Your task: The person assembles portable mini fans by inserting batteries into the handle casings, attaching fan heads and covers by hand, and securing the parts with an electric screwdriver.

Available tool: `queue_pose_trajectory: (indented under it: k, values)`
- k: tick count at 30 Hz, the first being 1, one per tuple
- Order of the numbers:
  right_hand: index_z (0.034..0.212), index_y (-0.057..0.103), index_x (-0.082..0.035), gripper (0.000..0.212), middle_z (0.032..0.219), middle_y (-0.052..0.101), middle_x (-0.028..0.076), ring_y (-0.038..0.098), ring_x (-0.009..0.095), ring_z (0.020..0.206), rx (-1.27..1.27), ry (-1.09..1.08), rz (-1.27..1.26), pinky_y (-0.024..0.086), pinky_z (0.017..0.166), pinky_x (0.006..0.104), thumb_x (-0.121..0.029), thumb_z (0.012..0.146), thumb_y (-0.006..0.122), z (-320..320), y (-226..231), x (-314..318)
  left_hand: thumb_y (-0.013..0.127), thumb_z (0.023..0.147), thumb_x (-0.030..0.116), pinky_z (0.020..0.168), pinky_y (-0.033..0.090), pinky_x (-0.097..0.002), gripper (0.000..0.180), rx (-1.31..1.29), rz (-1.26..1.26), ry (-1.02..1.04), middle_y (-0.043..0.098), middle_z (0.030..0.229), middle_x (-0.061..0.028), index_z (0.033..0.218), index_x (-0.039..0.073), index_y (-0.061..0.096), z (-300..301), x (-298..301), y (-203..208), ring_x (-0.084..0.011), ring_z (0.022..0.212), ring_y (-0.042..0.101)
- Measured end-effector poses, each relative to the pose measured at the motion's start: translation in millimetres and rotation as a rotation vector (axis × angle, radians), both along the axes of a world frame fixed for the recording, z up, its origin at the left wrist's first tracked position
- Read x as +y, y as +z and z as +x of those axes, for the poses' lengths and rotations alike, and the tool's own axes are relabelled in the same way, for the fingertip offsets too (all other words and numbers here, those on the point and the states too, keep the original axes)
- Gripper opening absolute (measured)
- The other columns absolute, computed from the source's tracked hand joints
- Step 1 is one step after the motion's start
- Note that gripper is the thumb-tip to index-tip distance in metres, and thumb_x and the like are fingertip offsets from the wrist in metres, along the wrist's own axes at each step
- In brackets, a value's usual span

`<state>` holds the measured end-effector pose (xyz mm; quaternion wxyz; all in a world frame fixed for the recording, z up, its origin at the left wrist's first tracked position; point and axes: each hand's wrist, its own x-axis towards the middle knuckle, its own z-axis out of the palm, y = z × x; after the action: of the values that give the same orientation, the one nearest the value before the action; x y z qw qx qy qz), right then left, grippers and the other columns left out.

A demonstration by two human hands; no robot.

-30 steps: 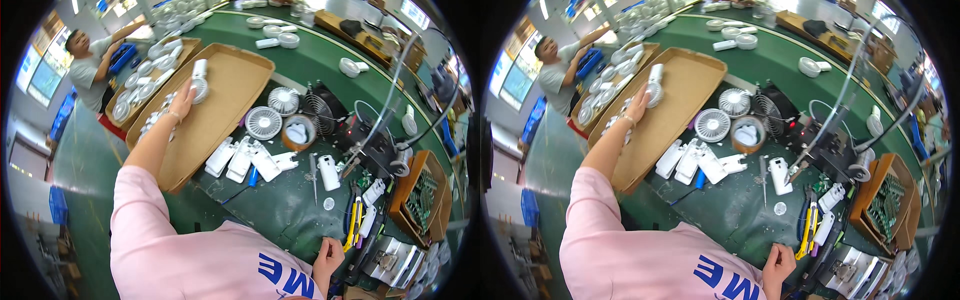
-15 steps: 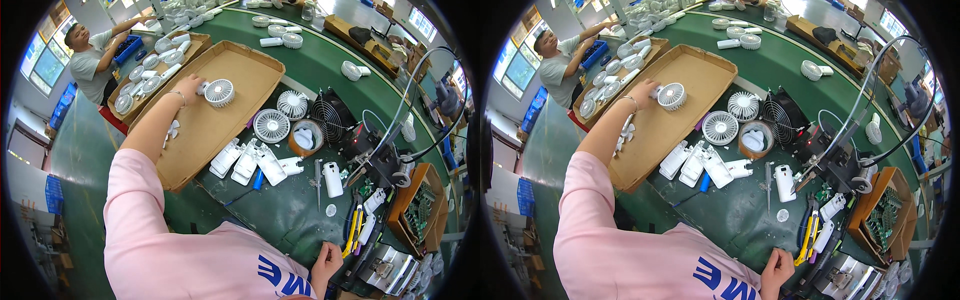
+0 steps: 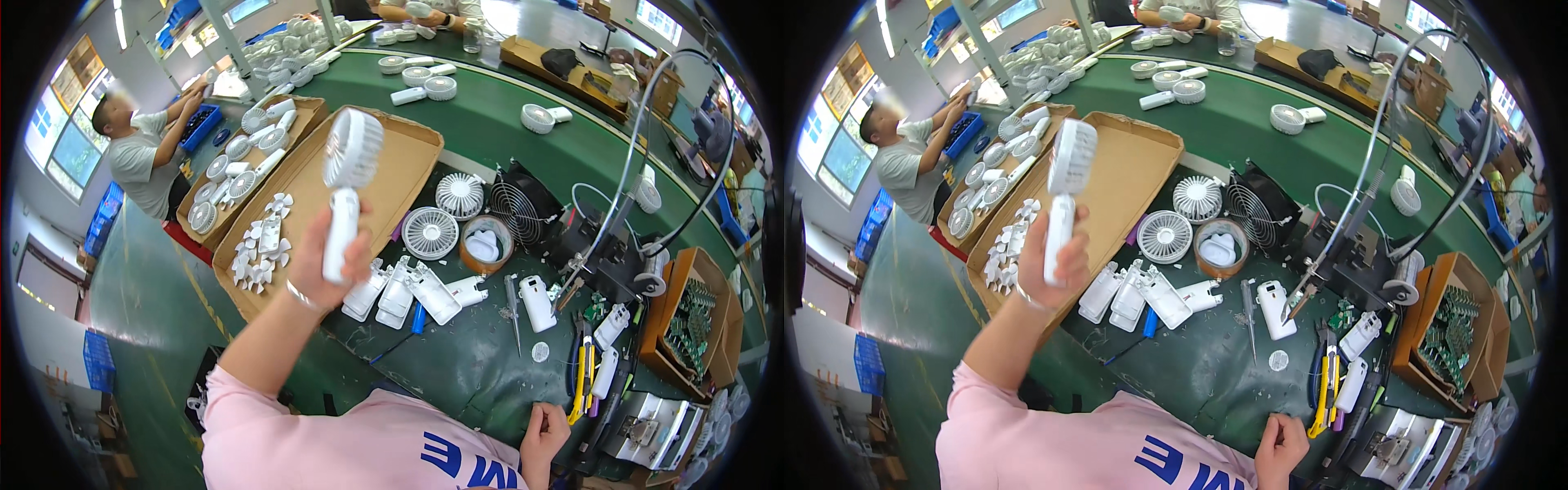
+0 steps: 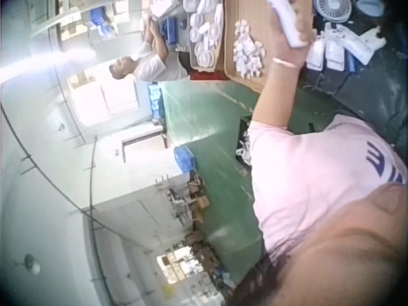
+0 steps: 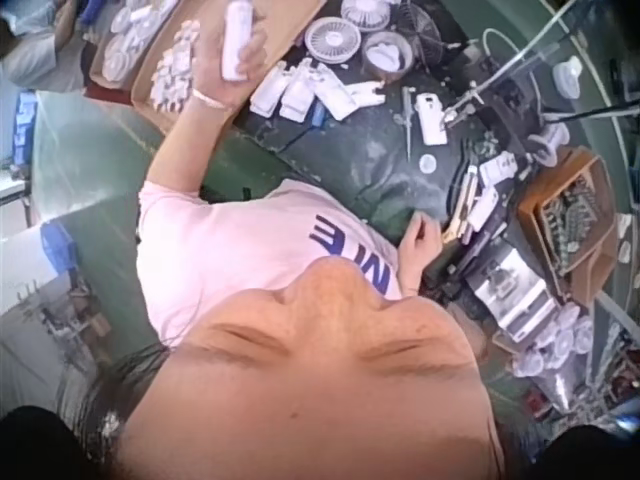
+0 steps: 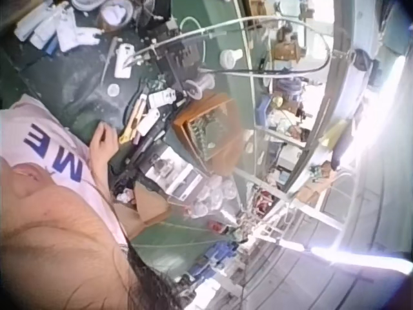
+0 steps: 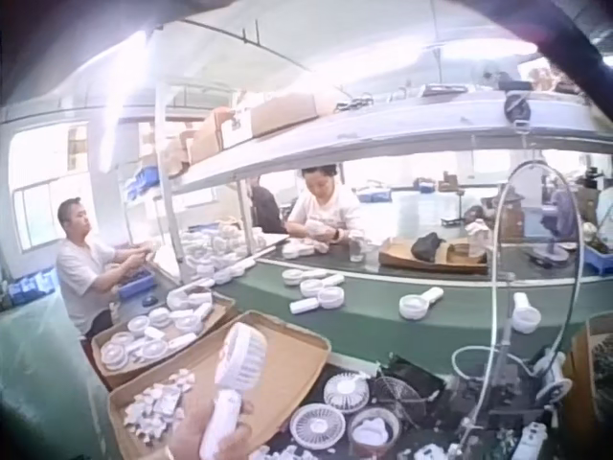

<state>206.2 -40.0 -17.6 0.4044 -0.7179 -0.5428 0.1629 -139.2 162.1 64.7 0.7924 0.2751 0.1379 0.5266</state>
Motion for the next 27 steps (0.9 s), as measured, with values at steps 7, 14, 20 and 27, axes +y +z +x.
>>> queue_pose_trajectory:
  k: [7,14,20,27]
  values:
    - [0.078,0.061,0.001,0.002,0.062,0.049,0.009,0.047,0.016,0.047,0.026,0.071,0.030,0.034,0.044,0.0272,0.002,0.079,0.060,2.0,-2.1,7.4,0.040,0.093,0.046,0.046,0.038,-0.0303,0.048,-0.320,-0.060,-0.236,0.052,0.068,-0.0074,0.118,0.005,0.042,59.1,-35.0,-26.8,-0.0162,0.047,0.048]
    - [0.079,0.062,0.000,0.002,0.063,0.050,0.008,0.046,0.015,0.046,0.022,0.029,0.037,0.033,0.043,0.0264,0.002,0.079,0.061,0.3,-1.0,1.0,0.042,0.090,0.046,0.049,0.040,-0.0331,0.048,-0.346,-0.068,-0.309,0.054,0.070,-0.0103,0.115,0.005,0.042,96.3,-53.3,-47.7,-0.0176,0.050,0.052]
    - [0.080,0.061,0.000,0.002,0.063,0.050,0.008,0.046,0.015,0.046,-0.003,0.029,0.055,0.034,0.043,0.0269,0.002,0.079,0.061,2.1,-5.3,0.3,0.047,0.089,0.037,0.054,0.047,-0.0309,0.046,0.140,-0.028,-0.015,0.060,0.081,-0.0173,0.117,0.001,0.041,107.8,-69.4,-55.5,-0.0216,0.056,0.058]
    - [0.080,0.060,0.001,0.003,0.063,0.048,0.006,0.043,0.012,0.049,0.014,0.024,0.079,0.030,0.045,0.0249,0.003,0.081,0.059,-1.3,-4.4,0.5,0.046,0.093,0.011,0.070,0.050,-0.0286,0.032,0.696,0.213,0.291,0.062,0.097,-0.0148,0.121,0.000,0.035,125.2,-87.8,-52.0,-0.0170,0.078,0.062]
